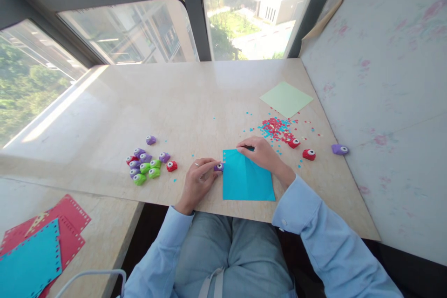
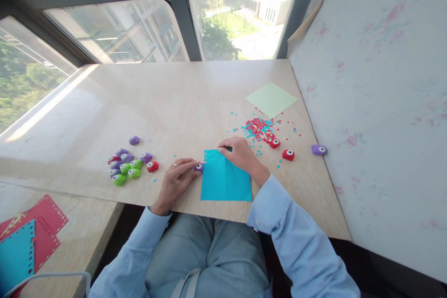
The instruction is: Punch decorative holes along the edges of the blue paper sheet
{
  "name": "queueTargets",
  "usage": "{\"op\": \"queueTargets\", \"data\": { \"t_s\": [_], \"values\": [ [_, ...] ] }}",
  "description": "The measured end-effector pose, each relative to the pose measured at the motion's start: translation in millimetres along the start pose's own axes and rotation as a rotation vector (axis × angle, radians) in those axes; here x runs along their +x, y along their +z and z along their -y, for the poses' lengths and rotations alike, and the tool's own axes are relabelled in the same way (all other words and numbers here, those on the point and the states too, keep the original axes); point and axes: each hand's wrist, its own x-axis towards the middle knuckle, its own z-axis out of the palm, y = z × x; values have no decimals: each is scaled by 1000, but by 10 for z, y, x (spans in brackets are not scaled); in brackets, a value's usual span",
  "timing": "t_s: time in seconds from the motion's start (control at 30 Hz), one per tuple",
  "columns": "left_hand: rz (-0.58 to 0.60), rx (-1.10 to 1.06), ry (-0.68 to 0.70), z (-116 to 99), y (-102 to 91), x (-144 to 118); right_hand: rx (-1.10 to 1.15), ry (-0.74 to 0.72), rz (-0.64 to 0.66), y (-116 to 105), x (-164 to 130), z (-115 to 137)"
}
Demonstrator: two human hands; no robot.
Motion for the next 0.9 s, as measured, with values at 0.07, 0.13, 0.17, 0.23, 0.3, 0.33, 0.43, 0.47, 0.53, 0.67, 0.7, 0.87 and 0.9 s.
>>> {"op": "queueTargets", "data": {
  "t_s": [0.07,0.13,0.17,0.23,0.3,0.33,0.43,0.47,0.53,0.67,0.7,0.87,0.9],
  "values": [
    [1,9,5,-7,-5,0,6,10,-2,3,-1,-3],
    [8,14,7,-14,-10,-1,9,23,-4,4,-1,-1],
    [13,13,7,-17,-13,-1,7,32,-6,4,-1,2],
    [21,10,9,-19,-16,-3,-3,46,-14,3,0,11],
    [24,8,11,-19,-16,-6,-10,55,-22,1,0,21],
    [24,10,11,-18,-16,-7,-7,58,-26,0,0,25],
    [18,22,5,-15,-13,-12,15,65,-26,-6,-1,33],
    [16,26,5,-14,-12,-13,22,67,-25,-8,-1,36],
    [15,30,8,-13,-12,-14,34,71,-20,-14,-2,42],
    [17,35,18,-9,-10,-14,62,87,-9,-30,-4,61],
    [16,35,21,-7,-9,-13,67,94,-5,-35,-4,65],
    [-1,24,32,7,-3,-6,91,112,28,-54,-5,69],
    [-3,24,37,11,-2,-5,98,110,33,-55,-5,68]
  ]
}}
